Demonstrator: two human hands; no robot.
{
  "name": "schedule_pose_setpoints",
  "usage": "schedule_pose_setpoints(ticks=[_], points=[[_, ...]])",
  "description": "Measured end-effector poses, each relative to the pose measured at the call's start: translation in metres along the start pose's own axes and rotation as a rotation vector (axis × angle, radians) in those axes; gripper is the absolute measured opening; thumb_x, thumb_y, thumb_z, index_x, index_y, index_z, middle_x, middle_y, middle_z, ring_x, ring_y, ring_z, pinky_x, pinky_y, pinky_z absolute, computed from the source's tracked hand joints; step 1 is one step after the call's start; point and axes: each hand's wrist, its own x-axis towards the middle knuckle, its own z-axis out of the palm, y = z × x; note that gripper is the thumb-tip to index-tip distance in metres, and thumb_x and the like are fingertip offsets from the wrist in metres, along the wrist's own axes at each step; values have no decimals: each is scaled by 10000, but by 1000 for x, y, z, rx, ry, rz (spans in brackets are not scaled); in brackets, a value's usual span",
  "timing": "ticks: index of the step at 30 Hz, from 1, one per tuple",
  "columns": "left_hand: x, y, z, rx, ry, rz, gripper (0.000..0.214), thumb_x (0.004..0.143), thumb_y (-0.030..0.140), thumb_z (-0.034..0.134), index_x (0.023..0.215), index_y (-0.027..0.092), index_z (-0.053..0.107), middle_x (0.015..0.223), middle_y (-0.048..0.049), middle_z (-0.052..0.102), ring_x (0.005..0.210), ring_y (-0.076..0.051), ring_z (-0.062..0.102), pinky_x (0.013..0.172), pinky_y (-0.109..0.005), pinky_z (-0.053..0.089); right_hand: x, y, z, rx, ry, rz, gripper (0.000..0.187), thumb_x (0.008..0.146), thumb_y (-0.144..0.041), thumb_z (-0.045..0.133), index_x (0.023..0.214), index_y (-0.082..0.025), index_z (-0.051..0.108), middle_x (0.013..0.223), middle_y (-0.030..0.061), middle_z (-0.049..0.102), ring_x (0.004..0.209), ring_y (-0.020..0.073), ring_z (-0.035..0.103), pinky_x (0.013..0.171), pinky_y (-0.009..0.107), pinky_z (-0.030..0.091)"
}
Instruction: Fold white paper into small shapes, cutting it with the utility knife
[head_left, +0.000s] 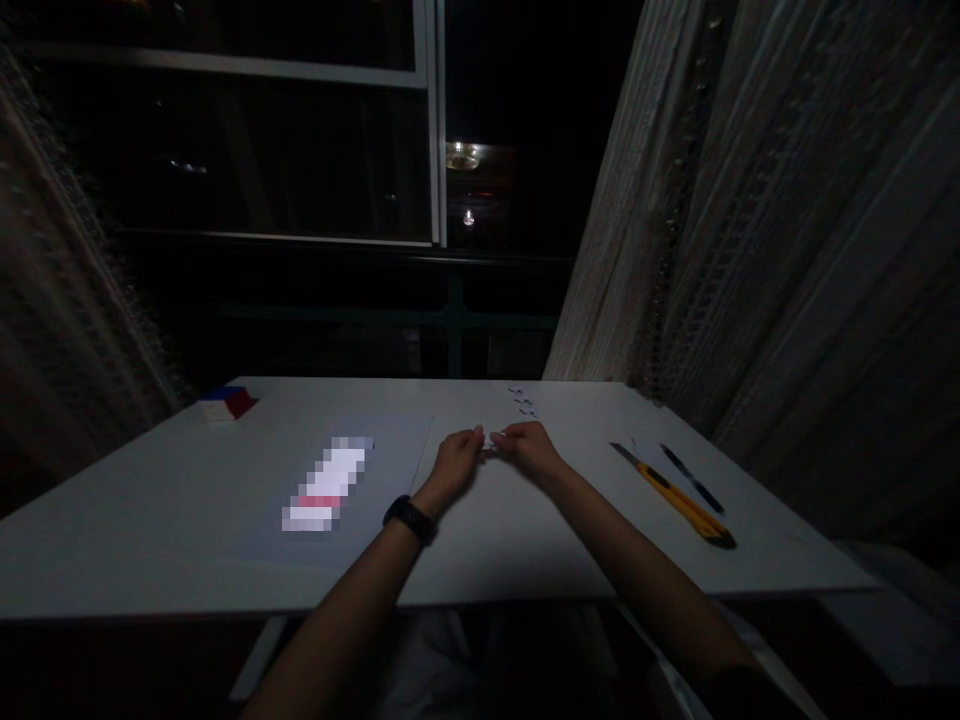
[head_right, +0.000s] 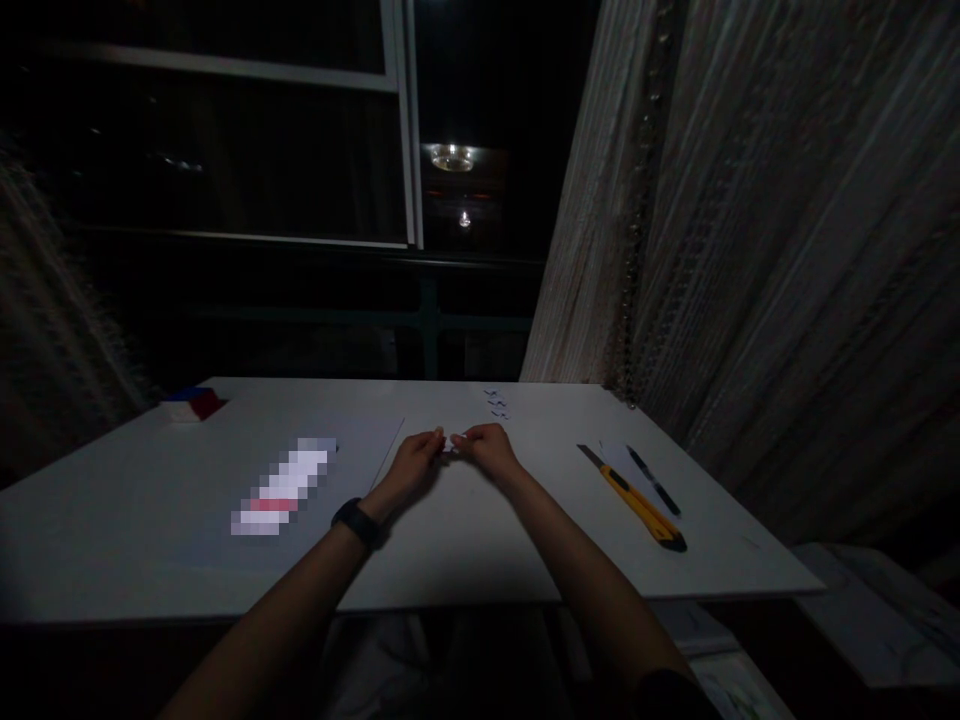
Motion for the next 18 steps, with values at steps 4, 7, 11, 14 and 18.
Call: schedule_pose_setpoints(ticks=[4,7,11,14,18], points=[[2,-2,1,-57,-58,-33,459,820,527,391,689,138,597,664,-56,629,637,-159,553,597,-257,400,5,-2,1,103,59,114,360,454,-439,757,452,-140,558,393,-25,456,414,77,363,440,246,249],[5,-1,1,-28,-91,-27,372,823,457,418,736,145,599,705,-58,654,662,-160,576,615,-253,412,6,-4,3,176,8,162,335,462,-420,759,493,-140,578,419,-12,506,420,88,414,447,244,283],[9,3,1,77,-49,-11,289,828,357,411,720,159,591,698,-48,657,658,-155,581,624,-253,409,9,-7,3,204,-15,222,317,456,-387,772,581,-133,627,492,9,581,467,105,488,476,242,331],[12,7,0,165,-30,-11,271,826,317,406,701,164,591,694,-50,658,663,-159,582,631,-259,402,13,-5,3,229,-19,237,326,439,-373,786,591,-129,634,503,11,593,475,107,502,485,241,337],[21,10,1,185,-62,-32,330,847,349,373,694,161,598,664,-46,646,625,-158,567,607,-260,390,24,1,3,258,26,207,330,411,-358,796,551,-129,604,472,-8,566,455,97,479,473,236,319]])
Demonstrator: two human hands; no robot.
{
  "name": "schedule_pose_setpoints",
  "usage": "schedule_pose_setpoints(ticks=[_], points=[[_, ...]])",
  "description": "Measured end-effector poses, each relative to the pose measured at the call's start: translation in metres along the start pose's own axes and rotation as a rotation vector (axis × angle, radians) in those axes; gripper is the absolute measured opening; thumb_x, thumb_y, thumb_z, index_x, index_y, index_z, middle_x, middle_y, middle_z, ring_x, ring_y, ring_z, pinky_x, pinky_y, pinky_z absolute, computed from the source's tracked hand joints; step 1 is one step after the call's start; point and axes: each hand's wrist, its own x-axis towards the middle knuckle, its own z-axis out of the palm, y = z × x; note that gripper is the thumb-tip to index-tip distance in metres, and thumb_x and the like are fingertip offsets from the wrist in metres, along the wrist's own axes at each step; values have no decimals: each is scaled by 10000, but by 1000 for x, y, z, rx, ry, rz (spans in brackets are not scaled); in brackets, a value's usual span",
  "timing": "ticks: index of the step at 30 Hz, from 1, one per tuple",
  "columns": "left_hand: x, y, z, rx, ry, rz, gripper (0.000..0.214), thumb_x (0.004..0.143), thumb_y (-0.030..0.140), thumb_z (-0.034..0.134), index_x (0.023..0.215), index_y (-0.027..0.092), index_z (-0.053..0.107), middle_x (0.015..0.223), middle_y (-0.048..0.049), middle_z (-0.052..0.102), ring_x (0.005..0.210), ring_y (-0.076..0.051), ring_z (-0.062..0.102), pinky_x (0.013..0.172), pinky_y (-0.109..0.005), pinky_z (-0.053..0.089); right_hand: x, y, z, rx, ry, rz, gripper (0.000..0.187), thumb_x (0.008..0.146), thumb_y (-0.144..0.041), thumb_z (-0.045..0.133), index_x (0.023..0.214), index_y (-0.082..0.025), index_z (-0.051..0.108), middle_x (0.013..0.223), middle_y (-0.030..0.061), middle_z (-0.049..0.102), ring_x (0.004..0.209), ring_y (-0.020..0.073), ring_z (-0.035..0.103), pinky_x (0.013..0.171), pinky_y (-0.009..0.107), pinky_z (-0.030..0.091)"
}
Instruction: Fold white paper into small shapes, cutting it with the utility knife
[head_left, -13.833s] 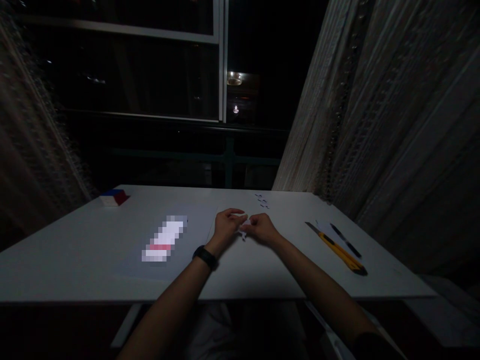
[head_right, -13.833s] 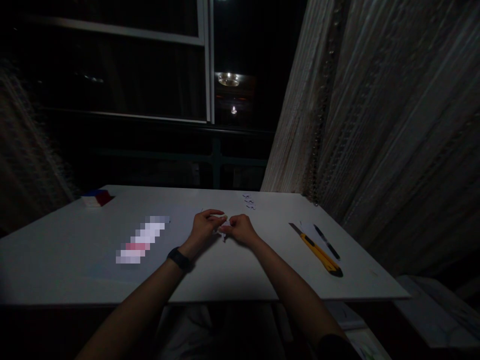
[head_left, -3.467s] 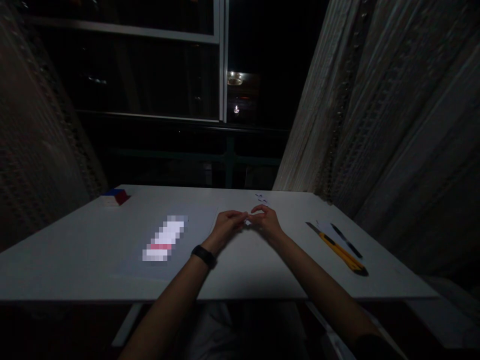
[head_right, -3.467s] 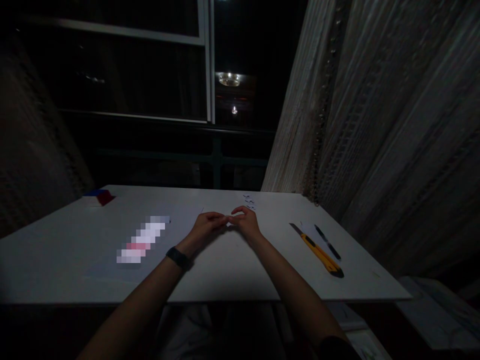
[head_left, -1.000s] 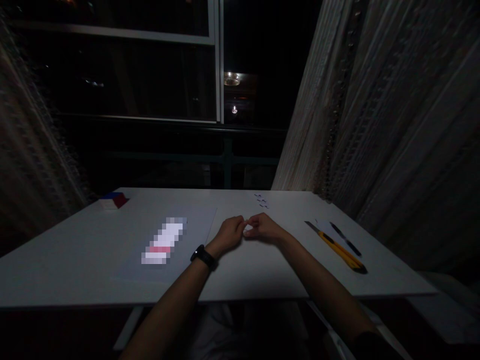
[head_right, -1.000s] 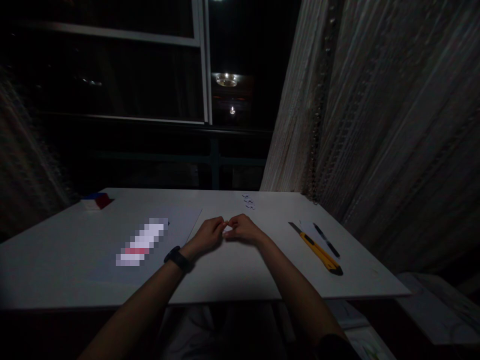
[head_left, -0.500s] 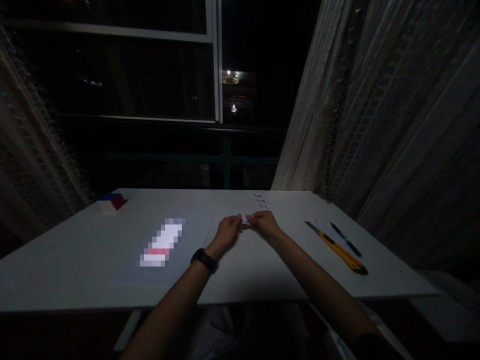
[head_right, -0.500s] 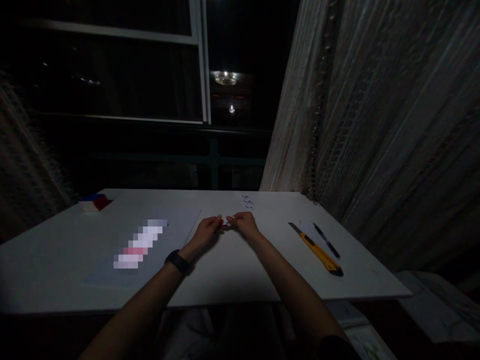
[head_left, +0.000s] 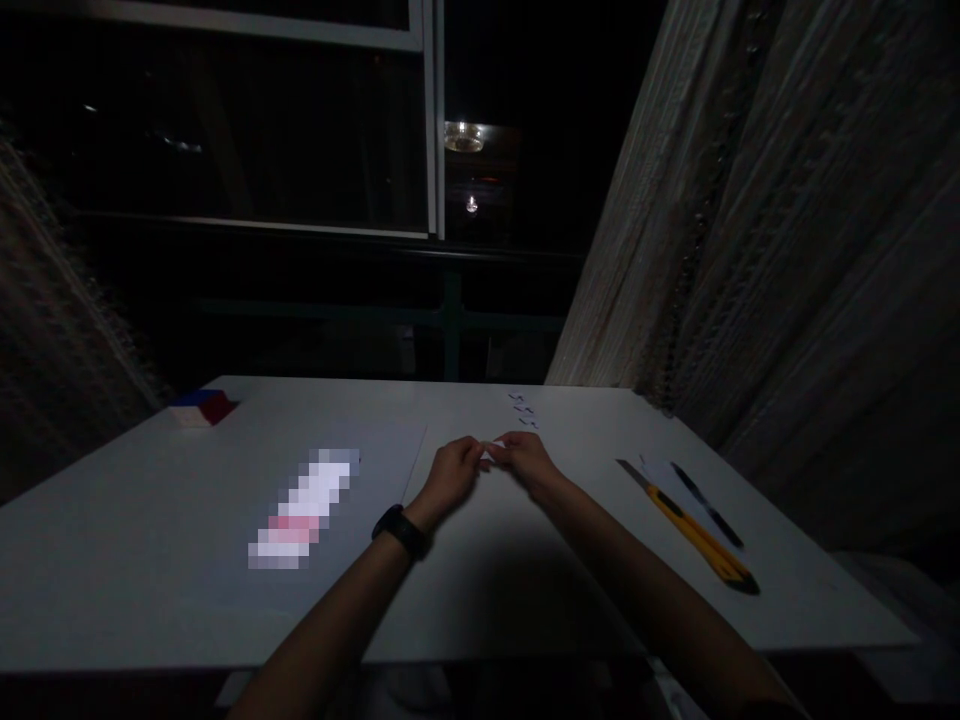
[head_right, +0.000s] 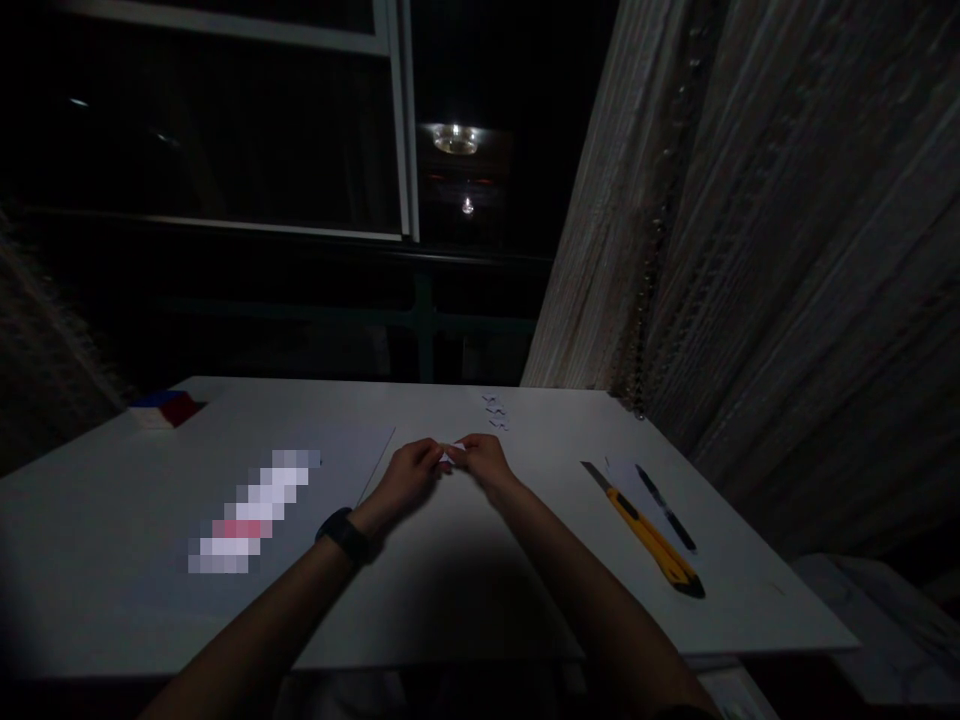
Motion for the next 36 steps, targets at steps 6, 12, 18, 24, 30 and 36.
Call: schedule_pose_setpoints(ticks=[6,12,18,24,30,36], points=[[22,1,7,-68,34,-70,493,825,550,379,721,147,643,682,-53,644,657,-171,565,601,-261,396,19,3,-4,-55,168,-78,276,422,-351,748,493,-163,558,408,-47,492,418,85,411,436,228,280],[30,-8,20,-489,-17,-139,502,765,566,491,697,100,664,688,-67,645,658,-168,580,650,-278,479,23,9,-6,-47,103,-95,208,481,-325,722,532,-159,606,462,-23,545,454,101,446,465,237,330],[22,-10,16,-543,47,-183,495,749,567,523,821,105,685,790,-72,669,754,-202,608,685,-307,512,23,15,-2,-26,40,-158,260,518,-363,738,664,-156,676,595,19,629,576,139,528,556,262,397],[18,-7,9,-584,-1,-144,499,774,558,499,852,102,684,864,-84,681,839,-212,611,740,-315,507,20,10,2,-5,110,-85,277,458,-382,749,556,-156,624,485,-21,555,493,106,457,519,247,352],[19,-8,8,-597,-83,-114,447,712,512,599,840,95,701,857,-109,704,830,-223,634,776,-329,486,9,10,17,37,253,-116,133,464,-254,683,516,-176,589,492,-18,567,510,123,480,526,249,371],[15,-7,12,-501,10,-134,358,686,440,622,803,111,704,820,-108,714,785,-233,653,730,-333,497,8,10,27,63,340,-113,51,424,-206,611,457,-176,587,463,-8,568,483,128,471,503,255,371]])
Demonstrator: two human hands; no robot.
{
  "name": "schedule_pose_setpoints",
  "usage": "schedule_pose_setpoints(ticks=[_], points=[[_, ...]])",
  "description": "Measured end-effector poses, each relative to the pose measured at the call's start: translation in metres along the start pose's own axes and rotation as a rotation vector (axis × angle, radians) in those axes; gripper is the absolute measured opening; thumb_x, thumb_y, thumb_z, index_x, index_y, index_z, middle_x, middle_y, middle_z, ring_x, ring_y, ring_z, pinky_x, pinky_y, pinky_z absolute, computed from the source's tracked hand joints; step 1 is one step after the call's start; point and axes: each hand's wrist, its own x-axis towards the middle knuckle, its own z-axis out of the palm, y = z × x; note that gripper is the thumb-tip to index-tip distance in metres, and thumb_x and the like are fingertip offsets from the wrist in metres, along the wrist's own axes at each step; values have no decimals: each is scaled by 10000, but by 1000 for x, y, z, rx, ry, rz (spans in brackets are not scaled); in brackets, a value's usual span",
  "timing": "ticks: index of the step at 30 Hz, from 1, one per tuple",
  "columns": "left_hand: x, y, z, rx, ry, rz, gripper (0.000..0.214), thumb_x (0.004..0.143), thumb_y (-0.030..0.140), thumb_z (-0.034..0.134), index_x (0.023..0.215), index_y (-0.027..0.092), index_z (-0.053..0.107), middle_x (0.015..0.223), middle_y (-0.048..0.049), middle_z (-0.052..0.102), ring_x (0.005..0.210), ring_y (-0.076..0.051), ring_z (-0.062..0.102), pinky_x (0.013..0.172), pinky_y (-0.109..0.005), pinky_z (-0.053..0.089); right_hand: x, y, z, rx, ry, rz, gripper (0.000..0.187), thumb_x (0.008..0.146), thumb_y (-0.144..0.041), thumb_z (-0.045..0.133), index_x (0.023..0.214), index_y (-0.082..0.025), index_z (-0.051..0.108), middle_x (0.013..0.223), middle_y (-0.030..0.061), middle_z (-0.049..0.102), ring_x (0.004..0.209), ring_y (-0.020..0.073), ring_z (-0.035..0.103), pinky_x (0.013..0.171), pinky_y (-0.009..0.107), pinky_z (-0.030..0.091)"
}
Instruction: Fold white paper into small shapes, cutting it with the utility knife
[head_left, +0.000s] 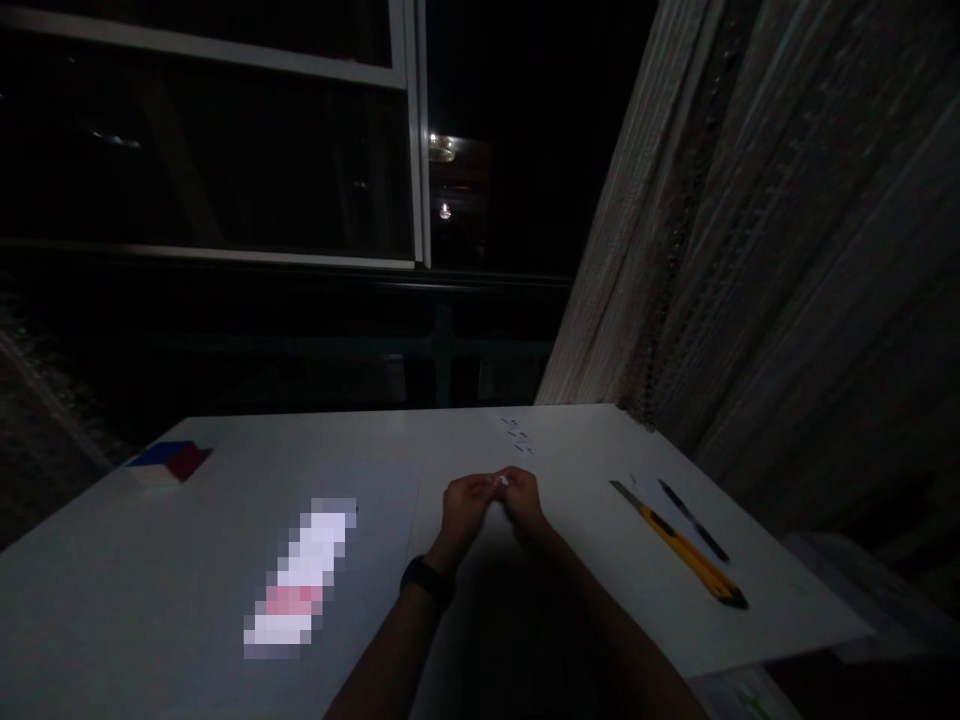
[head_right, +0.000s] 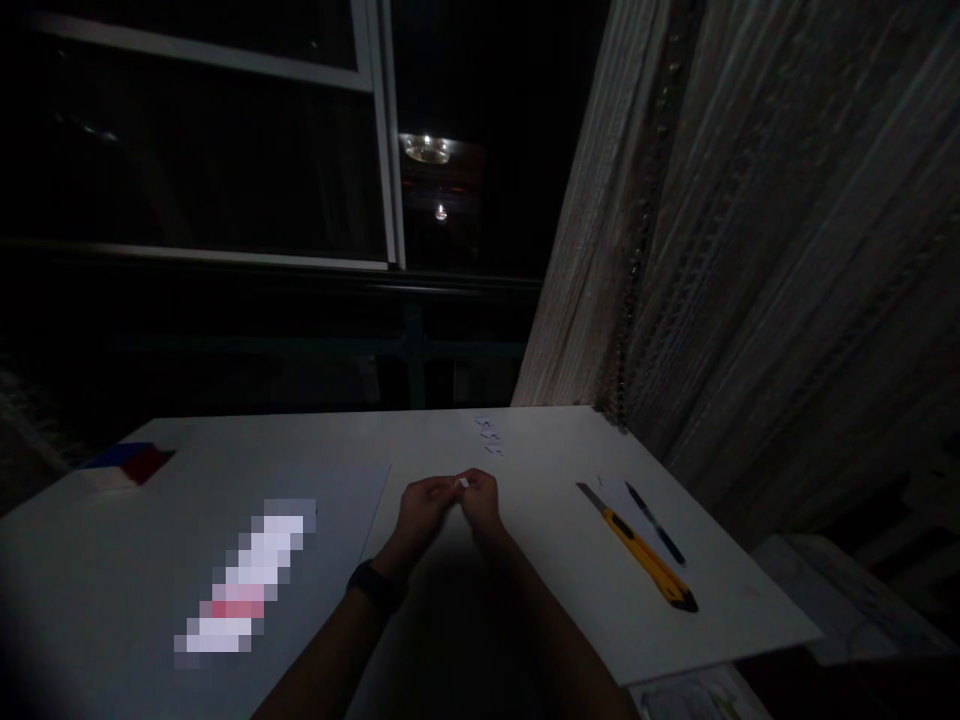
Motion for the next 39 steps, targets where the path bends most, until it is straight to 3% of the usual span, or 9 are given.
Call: schedule_pose_setpoints(ticks=[4,7,12,16,26,39], points=[[-1,4,5,88,17,2,302,708,400,599,797,126,692,819,-95,713,776,-229,651,735,-338,493,0,-2,-5,14,15,23,76,432,-235,622,428,-172,579,438,-12,544,470,123,459,505,261,371],[-2,8,9,130,-12,102,327,790,408,512,887,135,663,900,-95,698,844,-213,636,786,-331,474,-4,-3,-11,86,-40,9,129,487,-277,656,545,-162,656,539,9,610,551,142,514,582,277,411],[-10,13,11,612,194,275,330,902,398,322,894,162,552,890,-92,616,813,-199,577,739,-333,441,-14,-9,-15,176,-137,-32,260,564,-385,691,692,-160,706,716,39,668,707,164,553,704,290,423],[-16,15,6,902,157,422,308,926,340,268,788,191,499,792,-60,562,753,-180,537,718,-306,406,-20,-10,-13,216,-170,-34,235,550,-369,722,679,-174,700,726,34,666,726,163,552,730,287,420],[-18,13,5,867,184,375,299,917,331,301,762,190,513,679,-44,578,641,-164,538,624,-277,359,-23,-7,-11,235,-118,71,307,494,-418,764,573,-177,590,560,-20,542,544,107,454,570,258,383],[-21,17,7,772,185,336,310,902,331,318,718,188,522,618,-21,559,584,-145,505,576,-266,316,-23,-11,-8,174,-42,-21,335,454,-433,764,478,-190,535,489,-30,494,518,110,428,541,268,342]])
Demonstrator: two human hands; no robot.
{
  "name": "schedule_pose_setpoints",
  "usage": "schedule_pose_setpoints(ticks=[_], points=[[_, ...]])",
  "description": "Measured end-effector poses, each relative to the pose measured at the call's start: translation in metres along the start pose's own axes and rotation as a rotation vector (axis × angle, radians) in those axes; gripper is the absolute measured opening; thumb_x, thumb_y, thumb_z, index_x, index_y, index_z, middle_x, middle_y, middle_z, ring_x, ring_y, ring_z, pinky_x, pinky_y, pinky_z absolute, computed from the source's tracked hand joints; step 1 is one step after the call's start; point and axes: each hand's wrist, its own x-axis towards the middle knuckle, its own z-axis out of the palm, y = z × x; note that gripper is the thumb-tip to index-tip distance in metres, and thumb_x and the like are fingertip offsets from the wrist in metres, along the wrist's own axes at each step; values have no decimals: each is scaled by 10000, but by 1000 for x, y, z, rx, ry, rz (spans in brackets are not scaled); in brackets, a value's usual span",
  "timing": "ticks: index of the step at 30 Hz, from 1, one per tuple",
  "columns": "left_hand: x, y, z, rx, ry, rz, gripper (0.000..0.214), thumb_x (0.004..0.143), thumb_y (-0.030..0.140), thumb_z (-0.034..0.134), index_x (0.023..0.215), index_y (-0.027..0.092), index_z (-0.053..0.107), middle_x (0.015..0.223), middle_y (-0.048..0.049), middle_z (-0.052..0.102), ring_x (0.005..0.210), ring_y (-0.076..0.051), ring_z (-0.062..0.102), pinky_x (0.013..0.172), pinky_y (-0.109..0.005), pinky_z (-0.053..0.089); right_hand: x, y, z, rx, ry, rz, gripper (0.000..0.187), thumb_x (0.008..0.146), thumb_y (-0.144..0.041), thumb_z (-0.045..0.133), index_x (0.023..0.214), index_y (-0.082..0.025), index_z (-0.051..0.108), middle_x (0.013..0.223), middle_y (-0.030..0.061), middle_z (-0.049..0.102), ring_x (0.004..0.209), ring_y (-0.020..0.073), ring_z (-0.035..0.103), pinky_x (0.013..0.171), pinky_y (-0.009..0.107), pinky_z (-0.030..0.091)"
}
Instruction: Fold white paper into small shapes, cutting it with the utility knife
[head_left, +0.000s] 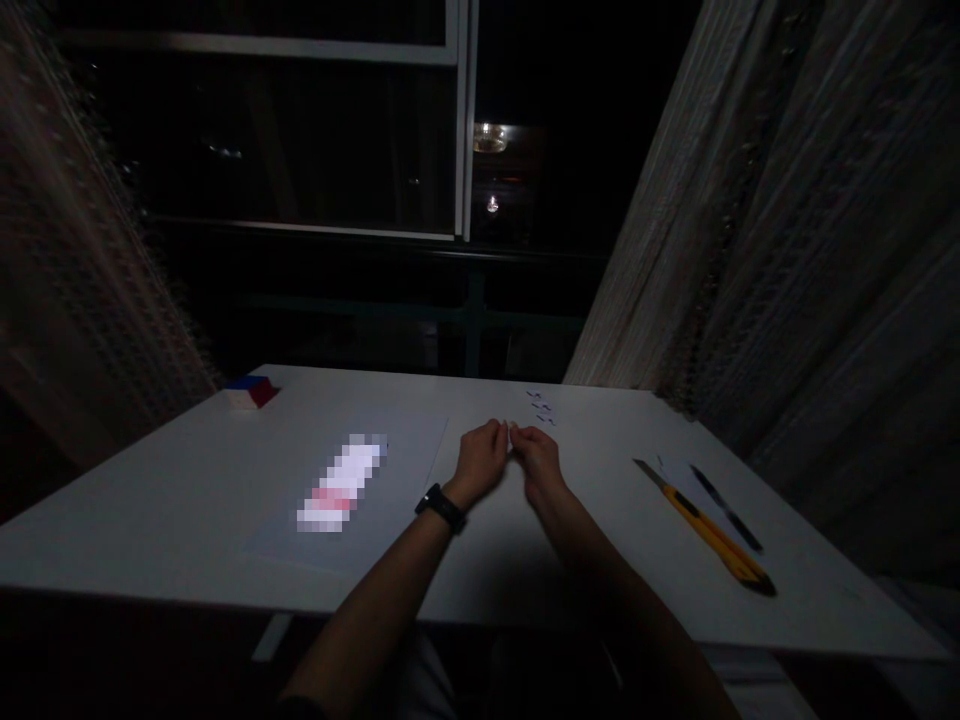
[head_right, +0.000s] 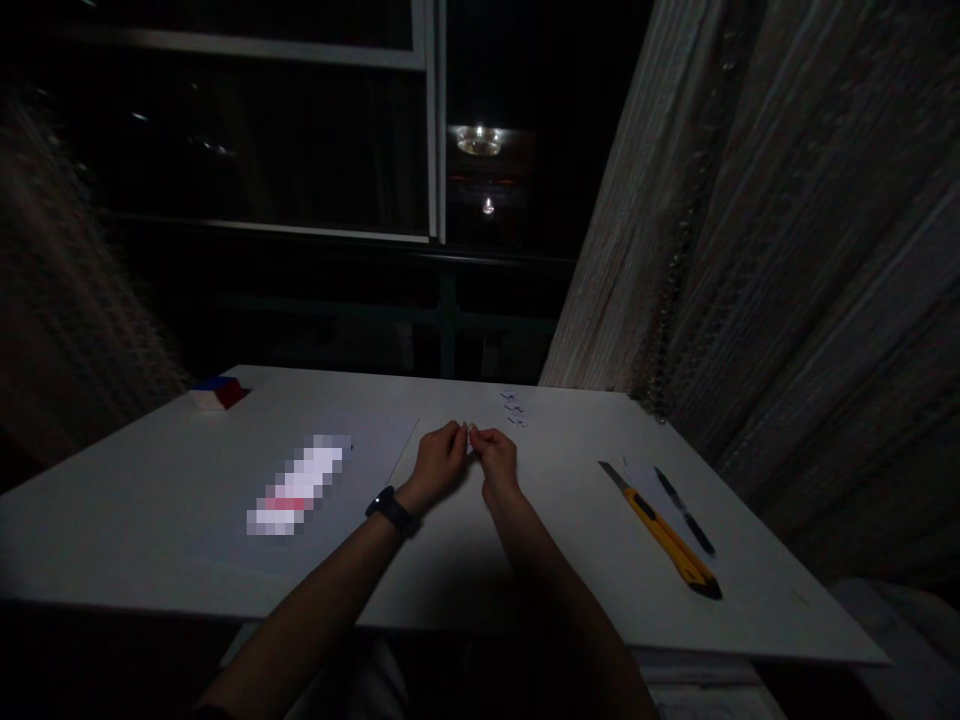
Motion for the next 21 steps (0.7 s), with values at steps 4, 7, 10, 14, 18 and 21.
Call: schedule_pose_setpoints(ticks=[4,7,10,14,18,21], points=[[1,-1,2,-61,-7,-23,336,895,345,321,655,188,495,571,5,518,537,-124,454,545,-253,289,-1,-1,1,-5,52,16,349,440,-416,777,456,-191,510,481,-32,486,523,109,433,549,267,345],[2,-5,3,-111,-2,-36,350,891,367,322,641,184,487,568,13,506,535,-116,441,535,-244,283,-2,-2,0,19,23,72,320,432,-379,786,494,-186,539,502,-31,502,525,107,434,543,261,352],[2,-9,2,-114,-12,-29,350,884,381,330,649,181,494,568,15,503,532,-114,434,533,-242,279,-2,-3,-1,9,-24,121,307,476,-399,765,535,-187,552,511,-35,499,515,105,433,524,256,352],[2,-9,1,-123,-44,-8,345,880,381,336,645,181,488,559,19,486,530,-113,431,532,-244,274,0,-2,-2,-58,2,81,353,485,-456,752,494,-186,526,454,-42,464,479,100,404,503,253,336],[2,-5,3,-185,-40,-15,337,870,372,346,614,183,456,544,30,456,527,-107,414,538,-243,277,1,2,-1,-106,79,5,384,480,-489,746,458,-191,505,418,-38,455,453,100,391,485,257,322],[3,-4,4,-276,-4,-53,354,850,397,371,576,181,433,522,41,421,516,-100,387,520,-236,269,1,3,0,-102,104,-20,376,503,-486,733,458,-189,506,428,-40,462,453,99,402,487,256,329]])
